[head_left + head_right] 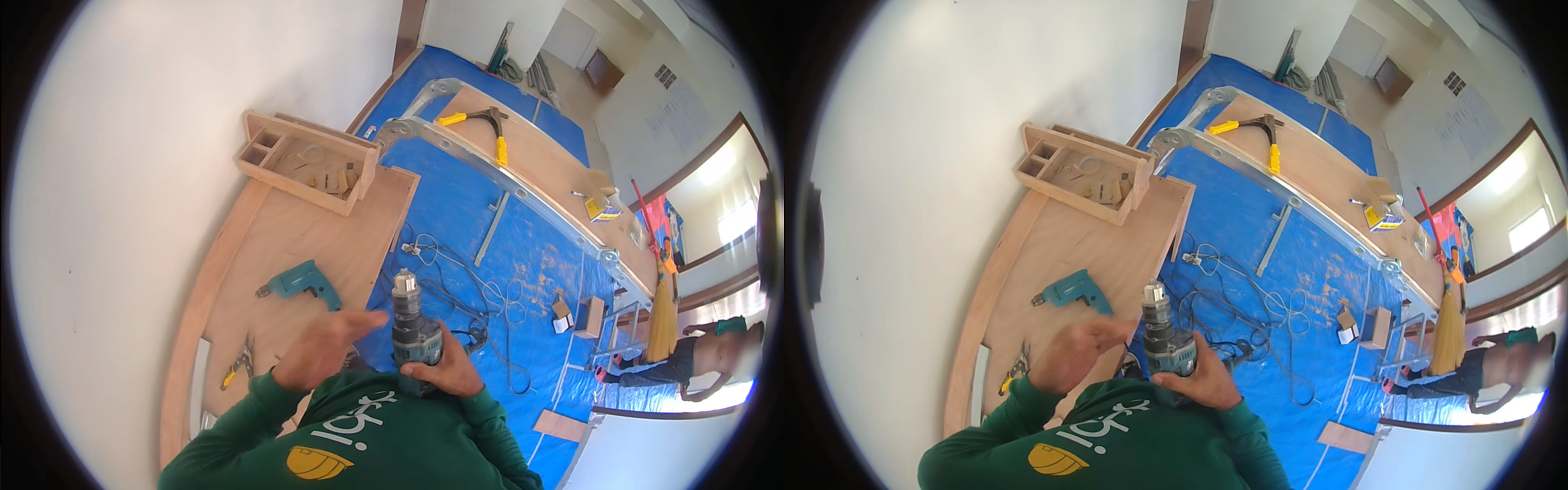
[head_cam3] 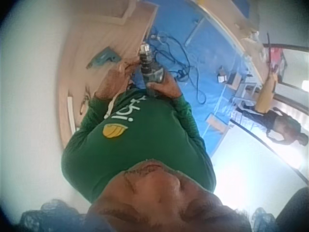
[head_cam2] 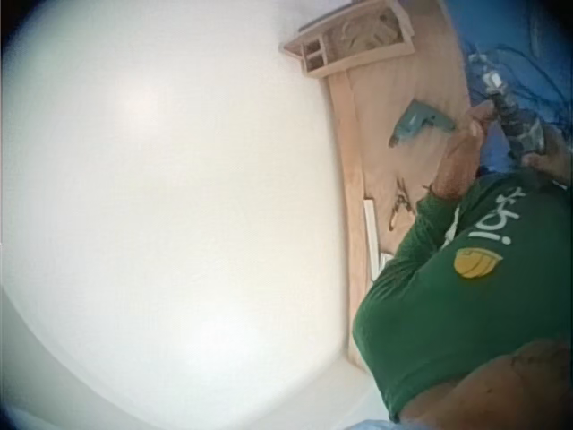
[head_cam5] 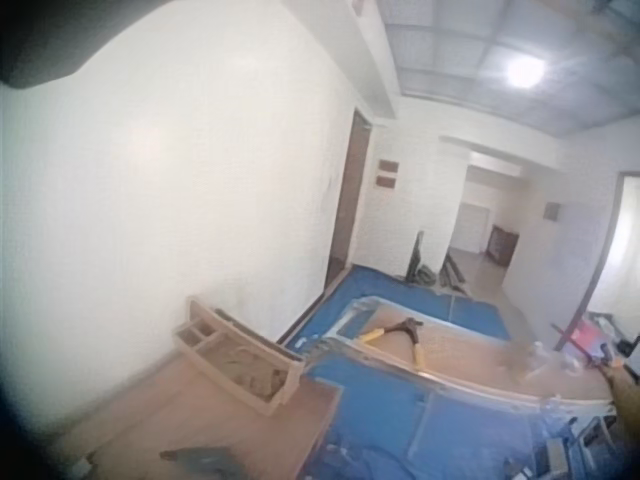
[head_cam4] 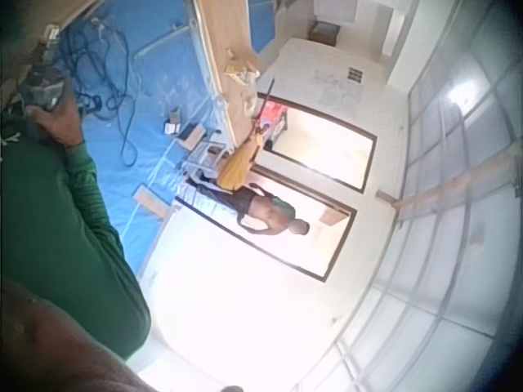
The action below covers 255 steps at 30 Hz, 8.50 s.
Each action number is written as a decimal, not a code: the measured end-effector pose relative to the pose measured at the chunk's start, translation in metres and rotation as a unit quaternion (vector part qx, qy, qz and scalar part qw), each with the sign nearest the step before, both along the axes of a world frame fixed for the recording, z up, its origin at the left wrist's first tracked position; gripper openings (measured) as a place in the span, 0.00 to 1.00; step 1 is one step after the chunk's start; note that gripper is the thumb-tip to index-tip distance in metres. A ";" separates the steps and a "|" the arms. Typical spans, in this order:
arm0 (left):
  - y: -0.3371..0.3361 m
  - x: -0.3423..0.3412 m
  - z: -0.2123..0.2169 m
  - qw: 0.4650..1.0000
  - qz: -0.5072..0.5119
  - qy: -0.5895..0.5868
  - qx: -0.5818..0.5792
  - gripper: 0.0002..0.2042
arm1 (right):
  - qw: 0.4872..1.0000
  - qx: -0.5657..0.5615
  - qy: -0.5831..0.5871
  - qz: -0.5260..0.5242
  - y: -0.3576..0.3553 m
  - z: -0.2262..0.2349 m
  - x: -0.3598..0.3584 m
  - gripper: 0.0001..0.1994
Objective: The person is assembling a corded drill by attaching a drill bit to the chuck and tightening it. They handle the drill and bit with both hands, occasionally adjusting the chuck and checking the fit.
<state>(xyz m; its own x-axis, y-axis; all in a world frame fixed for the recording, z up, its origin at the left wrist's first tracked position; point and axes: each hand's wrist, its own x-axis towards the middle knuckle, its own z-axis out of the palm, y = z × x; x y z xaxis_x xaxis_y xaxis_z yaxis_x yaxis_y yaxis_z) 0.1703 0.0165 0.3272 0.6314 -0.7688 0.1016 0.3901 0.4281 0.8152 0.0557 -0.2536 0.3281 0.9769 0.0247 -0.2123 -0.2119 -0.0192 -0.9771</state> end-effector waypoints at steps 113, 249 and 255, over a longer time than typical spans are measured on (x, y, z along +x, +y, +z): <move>-0.085 0.070 -0.128 0.825 0.225 0.506 0.111 0.16 | 0.923 -0.274 0.153 0.221 0.005 -0.053 0.155 0.60; 0.117 0.131 -0.089 0.921 -0.099 -0.328 0.186 0.38 | 0.945 -0.229 -0.154 -0.172 0.174 -0.100 0.086 0.42; 0.083 0.121 -0.066 0.929 -0.070 -0.282 0.229 0.38 | 0.944 -0.223 -0.157 -0.187 0.167 -0.102 0.083 0.41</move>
<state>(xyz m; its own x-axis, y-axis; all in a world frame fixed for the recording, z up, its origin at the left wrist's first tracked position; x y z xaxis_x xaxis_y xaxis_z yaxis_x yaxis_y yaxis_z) 0.2912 0.0990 0.2612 0.4681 -0.8833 0.0269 -0.1280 -0.0377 0.9911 0.1383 -0.0868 0.2261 0.9158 -0.3583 0.1812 0.0133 -0.4241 -0.9055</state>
